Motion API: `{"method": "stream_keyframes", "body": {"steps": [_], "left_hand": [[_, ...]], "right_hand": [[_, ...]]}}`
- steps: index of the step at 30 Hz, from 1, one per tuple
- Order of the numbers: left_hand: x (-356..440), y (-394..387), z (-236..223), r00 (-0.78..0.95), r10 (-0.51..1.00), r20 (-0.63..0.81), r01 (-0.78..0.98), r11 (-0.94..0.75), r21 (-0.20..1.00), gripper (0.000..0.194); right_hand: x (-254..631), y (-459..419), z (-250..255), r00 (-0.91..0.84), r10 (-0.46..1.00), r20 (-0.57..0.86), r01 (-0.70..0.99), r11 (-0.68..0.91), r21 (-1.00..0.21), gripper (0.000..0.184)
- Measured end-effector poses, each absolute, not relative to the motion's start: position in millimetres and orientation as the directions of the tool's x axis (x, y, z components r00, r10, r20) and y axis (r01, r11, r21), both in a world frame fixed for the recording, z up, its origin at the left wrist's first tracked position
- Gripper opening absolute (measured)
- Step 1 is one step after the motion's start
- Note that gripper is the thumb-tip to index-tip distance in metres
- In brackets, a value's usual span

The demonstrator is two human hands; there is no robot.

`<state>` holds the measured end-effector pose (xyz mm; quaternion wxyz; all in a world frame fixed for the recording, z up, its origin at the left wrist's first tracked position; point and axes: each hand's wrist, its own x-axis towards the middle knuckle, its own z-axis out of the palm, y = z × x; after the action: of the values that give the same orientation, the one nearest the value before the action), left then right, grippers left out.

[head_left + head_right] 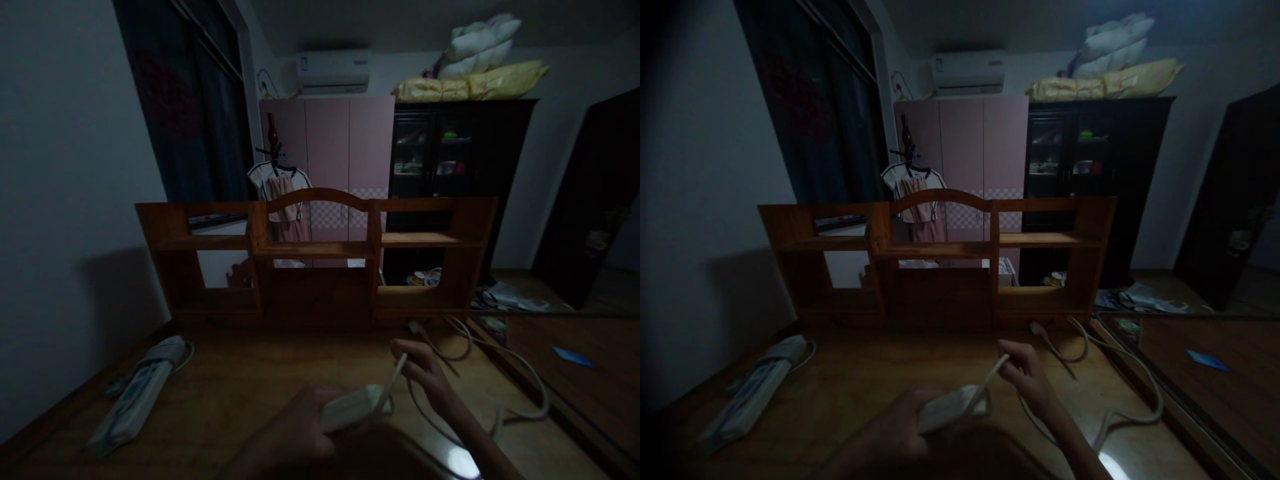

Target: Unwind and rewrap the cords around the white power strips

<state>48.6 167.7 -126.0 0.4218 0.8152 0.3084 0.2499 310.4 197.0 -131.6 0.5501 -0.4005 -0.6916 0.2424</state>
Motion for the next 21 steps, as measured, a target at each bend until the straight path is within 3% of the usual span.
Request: {"method": "stream_keyframes", "body": {"steps": [4, 9, 15, 21], "left_hand": [[43, 167, -133, 0.787, 0.615, -0.054, 0.126, -0.075, 0.989, 0.032], [42, 171, -146, 0.832, 0.550, -0.076, -0.075, 0.247, 0.966, 0.041], [43, 185, -161, 0.770, 0.635, 0.067, -0.344, 0.324, 0.881, 0.063], [34, 200, -168, 0.539, 0.837, -0.095, -0.394, 0.351, 0.849, 0.051]], "right_hand": [[303, 206, -132, -0.156, 0.922, 0.355, 0.044, 0.366, -0.930, 0.034], [282, 207, -135, -0.263, 0.931, 0.252, 0.017, 0.266, -0.964, 0.039], [259, 205, -161, -0.273, 0.905, 0.327, 0.249, 0.395, -0.884, 0.039], [256, 215, -194, -0.286, 0.913, 0.292, 0.546, 0.405, -0.733, 0.034]]}}
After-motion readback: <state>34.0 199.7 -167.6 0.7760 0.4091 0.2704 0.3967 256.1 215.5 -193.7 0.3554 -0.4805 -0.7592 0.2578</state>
